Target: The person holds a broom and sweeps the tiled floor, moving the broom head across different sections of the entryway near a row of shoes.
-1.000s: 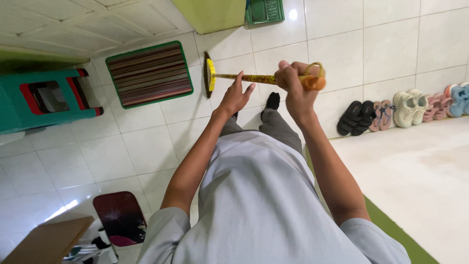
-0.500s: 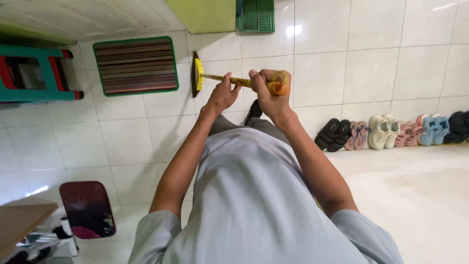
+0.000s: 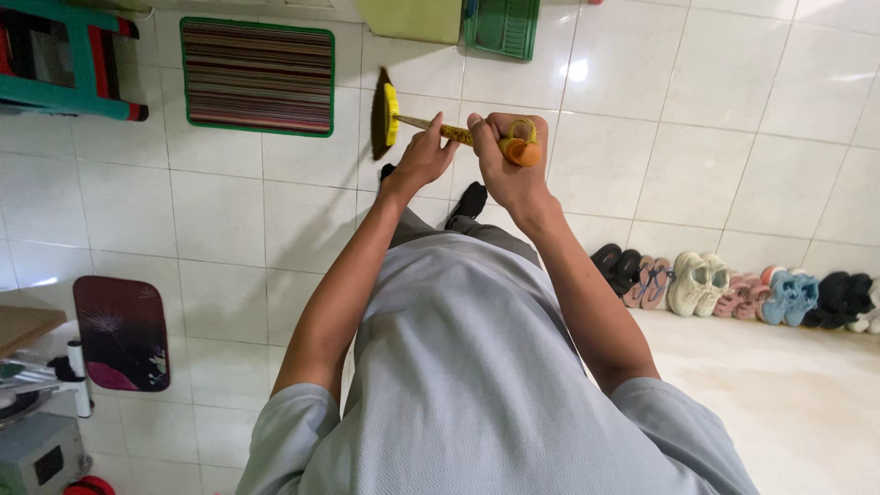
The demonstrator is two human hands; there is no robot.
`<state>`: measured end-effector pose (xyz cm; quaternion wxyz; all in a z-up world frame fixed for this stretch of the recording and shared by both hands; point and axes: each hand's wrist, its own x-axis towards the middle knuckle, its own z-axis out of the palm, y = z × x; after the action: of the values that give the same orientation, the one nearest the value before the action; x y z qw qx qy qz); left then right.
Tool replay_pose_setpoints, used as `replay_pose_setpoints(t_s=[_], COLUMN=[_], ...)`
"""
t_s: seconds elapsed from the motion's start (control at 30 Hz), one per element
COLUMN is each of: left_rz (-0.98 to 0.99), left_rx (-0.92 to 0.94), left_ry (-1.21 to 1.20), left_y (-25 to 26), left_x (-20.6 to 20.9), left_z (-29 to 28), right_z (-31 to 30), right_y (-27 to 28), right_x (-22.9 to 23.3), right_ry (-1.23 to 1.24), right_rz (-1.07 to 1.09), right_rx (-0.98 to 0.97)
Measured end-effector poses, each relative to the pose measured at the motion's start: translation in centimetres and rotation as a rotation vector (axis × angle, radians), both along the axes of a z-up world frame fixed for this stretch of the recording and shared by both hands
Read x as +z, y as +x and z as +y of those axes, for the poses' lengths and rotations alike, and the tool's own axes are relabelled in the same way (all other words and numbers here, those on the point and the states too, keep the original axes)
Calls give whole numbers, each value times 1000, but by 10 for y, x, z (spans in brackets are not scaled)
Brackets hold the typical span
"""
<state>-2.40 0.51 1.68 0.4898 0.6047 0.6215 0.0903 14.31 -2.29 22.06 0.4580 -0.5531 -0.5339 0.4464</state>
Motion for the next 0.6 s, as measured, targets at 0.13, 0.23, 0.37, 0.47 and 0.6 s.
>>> replay_pose_setpoints(t_s=[0.13,0.23,0.37,0.47,0.6], left_rz=[-16,-12,-62,-67,-110], left_rx=[-1,1,-14,-52,-61], left_ry=[50,30,36,81,81], left_y=[18,30,45,55,67], left_x=[-10,-18,-29,-40,-58], left_z=[1,4,9,13,13], right_z=[1,3,7,9,7], right_y=[13,24,35,46,58], right_x=[7,12,13,16,17], right_ry=[32,28,62,38,37], right_rz=[-48,-98,-133,-111,-107], right_rx=[37,93,102,116,129])
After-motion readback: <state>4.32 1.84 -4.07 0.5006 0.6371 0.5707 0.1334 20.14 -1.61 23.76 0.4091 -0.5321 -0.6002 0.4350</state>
